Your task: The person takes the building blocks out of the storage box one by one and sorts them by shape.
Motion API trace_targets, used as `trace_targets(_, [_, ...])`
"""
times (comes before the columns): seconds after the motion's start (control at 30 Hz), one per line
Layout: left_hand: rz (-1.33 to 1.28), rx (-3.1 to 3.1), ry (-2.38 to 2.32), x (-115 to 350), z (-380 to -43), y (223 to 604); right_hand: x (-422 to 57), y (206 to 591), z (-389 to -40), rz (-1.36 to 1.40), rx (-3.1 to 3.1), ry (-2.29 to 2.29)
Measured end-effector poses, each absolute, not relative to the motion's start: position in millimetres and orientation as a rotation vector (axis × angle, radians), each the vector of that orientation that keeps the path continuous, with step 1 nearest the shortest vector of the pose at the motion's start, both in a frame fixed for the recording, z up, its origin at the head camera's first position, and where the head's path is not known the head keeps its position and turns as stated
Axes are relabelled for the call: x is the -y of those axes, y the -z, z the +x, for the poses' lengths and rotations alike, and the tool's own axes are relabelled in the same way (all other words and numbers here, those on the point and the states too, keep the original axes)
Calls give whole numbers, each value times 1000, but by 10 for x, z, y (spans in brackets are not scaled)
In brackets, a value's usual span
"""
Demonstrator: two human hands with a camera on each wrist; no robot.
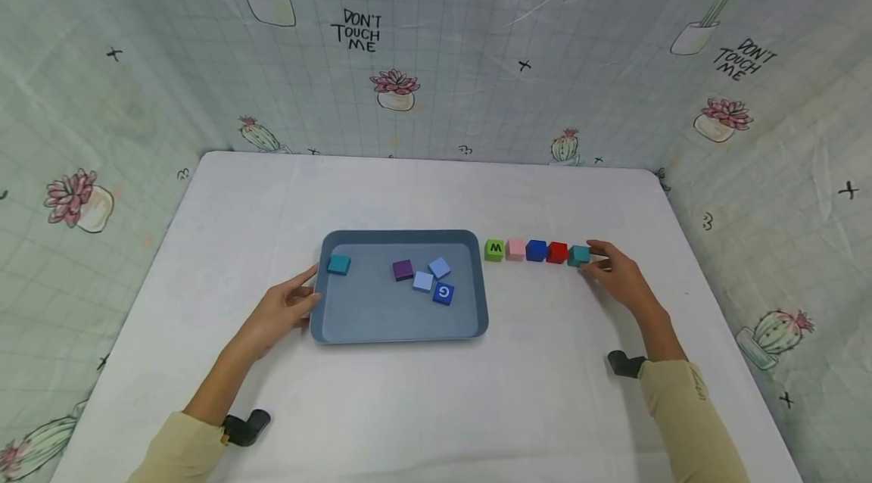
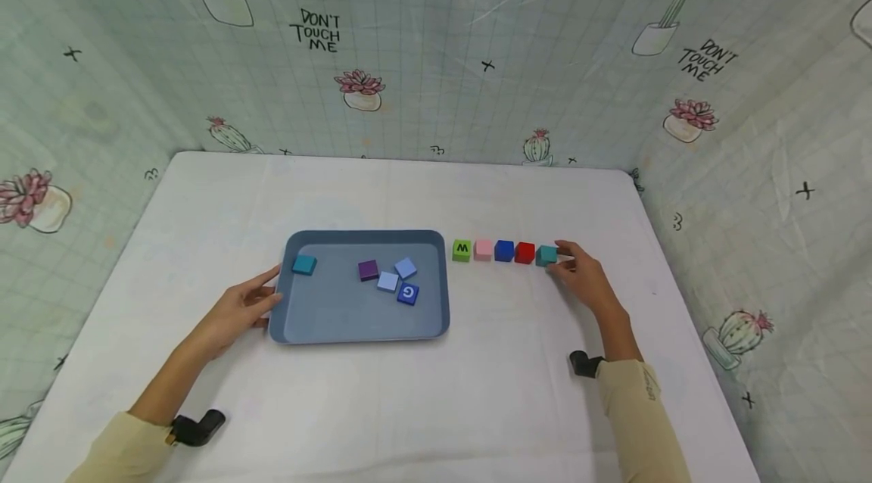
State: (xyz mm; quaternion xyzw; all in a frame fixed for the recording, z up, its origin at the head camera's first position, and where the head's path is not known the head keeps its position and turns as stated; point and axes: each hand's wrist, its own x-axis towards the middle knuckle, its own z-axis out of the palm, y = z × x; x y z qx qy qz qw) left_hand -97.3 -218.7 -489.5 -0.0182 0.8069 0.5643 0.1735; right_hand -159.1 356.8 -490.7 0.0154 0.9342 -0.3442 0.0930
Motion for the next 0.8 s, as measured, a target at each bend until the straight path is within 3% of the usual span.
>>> trace_targets(0.53, [-32,-2298,-1605,2175,-964,4908,-3574,4978,-1299,120,-2842,1132])
trace_targets(0.8, [-32,-2301,-1608,2171,-951,4949,-3678,5324,-1348,-33,-3045,1041])
